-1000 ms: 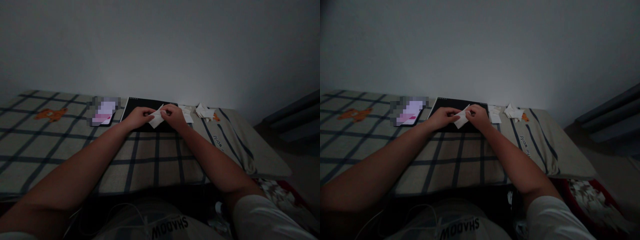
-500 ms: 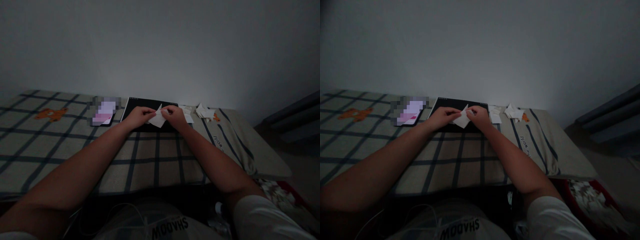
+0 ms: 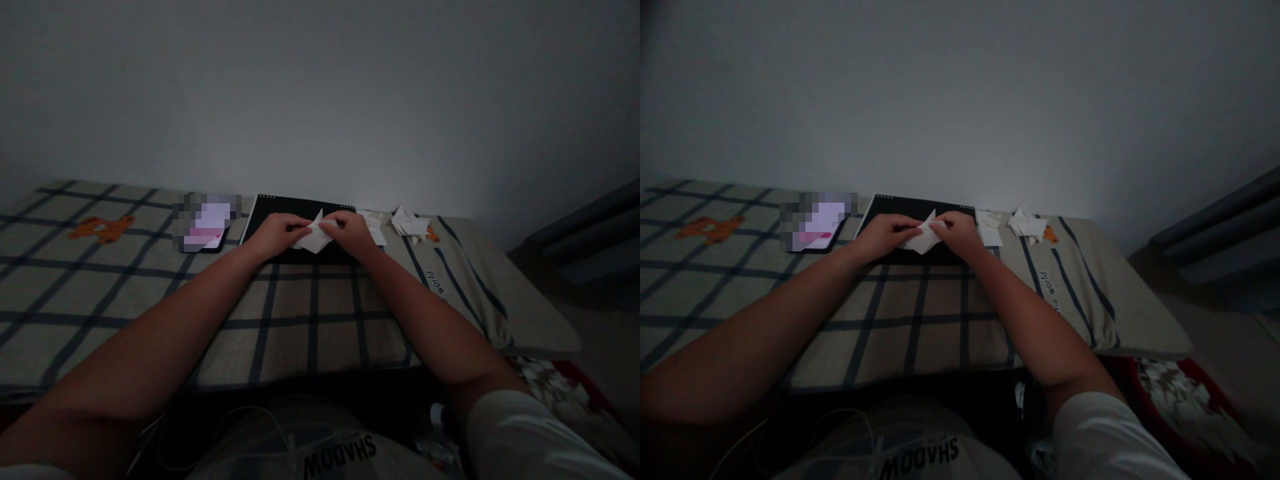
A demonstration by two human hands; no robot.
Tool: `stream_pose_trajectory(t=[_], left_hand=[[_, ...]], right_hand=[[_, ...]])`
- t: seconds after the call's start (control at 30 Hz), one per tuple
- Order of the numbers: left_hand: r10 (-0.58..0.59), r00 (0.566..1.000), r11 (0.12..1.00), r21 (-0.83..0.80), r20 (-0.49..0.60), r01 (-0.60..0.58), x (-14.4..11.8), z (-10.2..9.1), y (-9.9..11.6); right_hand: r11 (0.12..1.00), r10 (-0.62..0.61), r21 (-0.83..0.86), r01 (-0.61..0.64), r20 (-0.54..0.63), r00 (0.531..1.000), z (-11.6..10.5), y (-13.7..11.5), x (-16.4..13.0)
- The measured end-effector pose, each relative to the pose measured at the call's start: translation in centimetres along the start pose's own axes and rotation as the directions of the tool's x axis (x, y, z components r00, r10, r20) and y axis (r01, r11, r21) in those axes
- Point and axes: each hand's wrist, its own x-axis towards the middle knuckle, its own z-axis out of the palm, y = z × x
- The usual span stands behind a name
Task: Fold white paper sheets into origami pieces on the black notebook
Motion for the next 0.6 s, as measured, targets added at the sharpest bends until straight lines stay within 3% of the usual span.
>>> stream_pose_trajectory(t=[0.33,0.6], left_hand=[[0.021,1.0,1.0,0.007,0.007,-0.021,0.02,0.13,-0.02],[-0.083,0.997,0.995,-0.046,0.006,0.084,-0.05,0.15,0.15]], right_hand=[[0.998,0.057,-0.003,-0.057,0.047,0.997,-0.29,-0.21,0.07],[0.997,0.068,0.021,-0.07,0.059,0.996,-0.31,-0.19,0.16]])
